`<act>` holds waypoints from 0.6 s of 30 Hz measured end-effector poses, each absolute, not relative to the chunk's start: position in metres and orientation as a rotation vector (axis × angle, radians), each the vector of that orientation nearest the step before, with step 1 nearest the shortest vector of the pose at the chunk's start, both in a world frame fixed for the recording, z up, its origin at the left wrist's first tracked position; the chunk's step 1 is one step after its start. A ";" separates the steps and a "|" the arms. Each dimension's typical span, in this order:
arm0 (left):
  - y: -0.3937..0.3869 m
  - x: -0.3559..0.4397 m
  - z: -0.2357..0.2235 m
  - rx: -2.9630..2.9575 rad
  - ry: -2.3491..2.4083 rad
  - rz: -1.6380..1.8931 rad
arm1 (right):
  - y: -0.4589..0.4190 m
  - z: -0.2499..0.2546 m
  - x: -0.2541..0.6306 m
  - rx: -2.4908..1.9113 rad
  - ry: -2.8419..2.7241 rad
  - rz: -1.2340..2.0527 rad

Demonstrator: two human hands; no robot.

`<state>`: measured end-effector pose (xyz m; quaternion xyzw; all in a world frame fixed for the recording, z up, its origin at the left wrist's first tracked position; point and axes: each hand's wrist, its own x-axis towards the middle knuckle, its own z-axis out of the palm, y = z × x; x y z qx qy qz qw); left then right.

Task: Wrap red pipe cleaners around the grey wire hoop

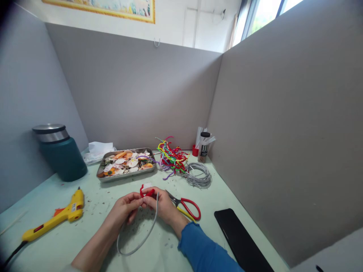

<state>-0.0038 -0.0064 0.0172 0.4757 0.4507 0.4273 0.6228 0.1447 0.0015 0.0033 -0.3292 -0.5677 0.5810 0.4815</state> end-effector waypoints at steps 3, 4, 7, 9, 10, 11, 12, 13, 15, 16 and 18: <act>-0.007 -0.005 0.018 1.071 0.999 0.959 | 0.001 0.004 0.146 -0.784 -1.395 1.446; -0.007 -0.005 0.018 1.065 0.987 0.953 | 0.001 0.004 0.146 -0.775 -1.394 1.460; -0.007 -0.005 0.018 1.054 0.969 0.942 | 0.001 0.002 0.146 -0.757 -1.401 1.472; -0.006 -0.006 0.017 1.043 0.955 0.935 | 0.001 0.002 0.147 -0.745 -1.418 1.475; -0.006 -0.006 0.016 1.035 0.944 0.932 | 0.001 0.003 0.147 -0.737 -1.425 1.481; -0.006 -0.007 0.015 1.028 0.934 0.926 | 0.000 0.004 0.148 -0.726 -1.431 1.486; -0.006 -0.007 0.014 1.025 0.925 0.919 | 0.000 0.006 0.149 -0.714 -1.435 1.490; -0.006 -0.007 0.013 1.026 0.918 0.913 | -0.001 0.007 0.149 -0.703 -1.441 1.493; -0.006 -0.007 0.013 1.039 0.910 0.914 | -0.001 0.009 0.149 -0.688 -1.448 1.484; -0.006 -0.007 0.014 1.050 0.916 0.926 | -0.001 0.009 0.149 -0.687 -1.444 1.480; -0.006 -0.006 0.016 1.071 0.950 0.982 | 0.000 0.007 0.147 -0.701 -1.433 1.480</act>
